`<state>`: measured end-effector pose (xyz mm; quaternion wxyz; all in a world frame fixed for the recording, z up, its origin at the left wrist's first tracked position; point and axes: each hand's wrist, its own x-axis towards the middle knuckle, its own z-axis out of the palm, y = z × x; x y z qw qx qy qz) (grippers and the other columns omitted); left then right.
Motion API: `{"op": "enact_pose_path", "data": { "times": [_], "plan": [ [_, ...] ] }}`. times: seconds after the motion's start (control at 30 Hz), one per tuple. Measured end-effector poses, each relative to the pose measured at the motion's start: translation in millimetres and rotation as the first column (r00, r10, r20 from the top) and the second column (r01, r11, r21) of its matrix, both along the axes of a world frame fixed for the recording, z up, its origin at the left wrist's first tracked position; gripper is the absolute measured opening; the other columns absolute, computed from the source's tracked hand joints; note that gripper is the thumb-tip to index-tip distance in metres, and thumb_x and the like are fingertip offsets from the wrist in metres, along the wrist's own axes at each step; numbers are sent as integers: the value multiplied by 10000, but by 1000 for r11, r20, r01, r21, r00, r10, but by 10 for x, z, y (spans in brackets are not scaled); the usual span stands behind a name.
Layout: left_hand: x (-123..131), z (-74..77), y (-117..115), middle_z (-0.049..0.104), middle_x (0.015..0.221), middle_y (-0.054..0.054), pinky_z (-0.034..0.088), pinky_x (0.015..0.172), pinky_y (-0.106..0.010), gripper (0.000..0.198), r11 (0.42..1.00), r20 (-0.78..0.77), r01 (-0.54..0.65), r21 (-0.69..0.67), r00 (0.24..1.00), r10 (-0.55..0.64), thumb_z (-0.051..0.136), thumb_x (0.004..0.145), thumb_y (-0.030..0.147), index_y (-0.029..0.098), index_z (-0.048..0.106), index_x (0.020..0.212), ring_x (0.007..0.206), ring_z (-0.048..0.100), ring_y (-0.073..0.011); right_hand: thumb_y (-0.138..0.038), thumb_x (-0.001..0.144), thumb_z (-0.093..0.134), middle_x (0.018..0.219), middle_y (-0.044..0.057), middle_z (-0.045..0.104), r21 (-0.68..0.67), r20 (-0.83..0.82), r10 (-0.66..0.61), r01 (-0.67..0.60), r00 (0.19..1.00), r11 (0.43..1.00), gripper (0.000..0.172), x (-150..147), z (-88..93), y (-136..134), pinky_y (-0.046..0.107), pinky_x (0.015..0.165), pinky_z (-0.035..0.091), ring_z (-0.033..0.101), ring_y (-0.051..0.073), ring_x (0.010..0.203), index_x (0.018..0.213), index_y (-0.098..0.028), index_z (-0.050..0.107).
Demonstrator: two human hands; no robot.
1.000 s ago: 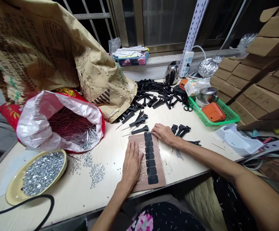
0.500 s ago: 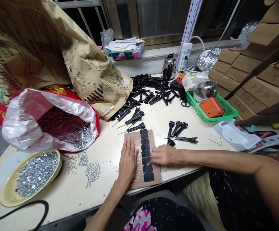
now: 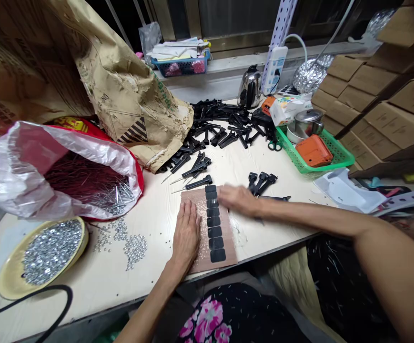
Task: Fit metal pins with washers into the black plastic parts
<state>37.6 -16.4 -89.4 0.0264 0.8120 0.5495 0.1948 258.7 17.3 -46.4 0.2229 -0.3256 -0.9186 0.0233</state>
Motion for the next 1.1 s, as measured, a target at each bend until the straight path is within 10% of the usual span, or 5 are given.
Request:
{"op": "enact_pose_path", "data": {
  "times": [0.17, 0.37, 0.53, 0.83, 1.1],
  "plan": [
    [11, 1, 3, 378, 1427, -242, 288, 1114, -480, 467, 1000, 7, -1, -9, 1000, 1, 320, 950, 256, -17, 433, 1311, 1400, 172, -283, -181, 939, 418, 738, 7, 543, 20, 120, 176, -180, 977, 983, 243, 5, -51, -42, 209, 463, 273, 450, 127, 727, 749, -173, 569],
    [9, -6, -8, 348, 1460, -193, 286, 1112, -496, 457, 1000, 68, -5, -20, 998, 6, 321, 951, 260, 47, 415, 1343, 1401, 172, -277, -173, 958, 375, 794, 26, 546, -120, 65, -22, 30, 998, 992, 237, -3, -6, 53, 198, 486, 284, 449, 115, 714, 837, -152, 578],
    [4, -8, -22, 342, 1462, -199, 287, 1116, -478, 464, 1000, 42, -14, -14, 999, 15, 318, 952, 257, 42, 399, 1355, 1403, 171, -268, -181, 949, 393, 780, 8, 560, -172, 110, 263, -243, 958, 955, 237, 1, 136, -186, 217, 528, 291, 469, 115, 730, 805, -176, 581],
    [2, -79, -39, 375, 1446, -193, 343, 1086, -483, 443, 998, 17, -61, 0, 998, 61, 289, 958, 219, 55, 385, 1359, 1398, 192, -262, -330, 902, 506, 824, 32, 615, -159, 274, -102, 150, 956, 976, 191, 696, 451, 98, 263, 607, 299, 521, 157, 779, 861, -221, 658],
    [-48, 195, -233, 446, 1399, -171, 394, 1043, -492, 341, 996, 121, -38, 79, 992, 29, 380, 934, 189, 128, 519, 1239, 1351, 329, -274, -288, 955, 409, 937, 51, 639, -125, 276, -64, 102, 959, 987, 263, -716, 389, 795, 255, 691, 337, 545, 158, 873, 903, -187, 646]
  ]
}}
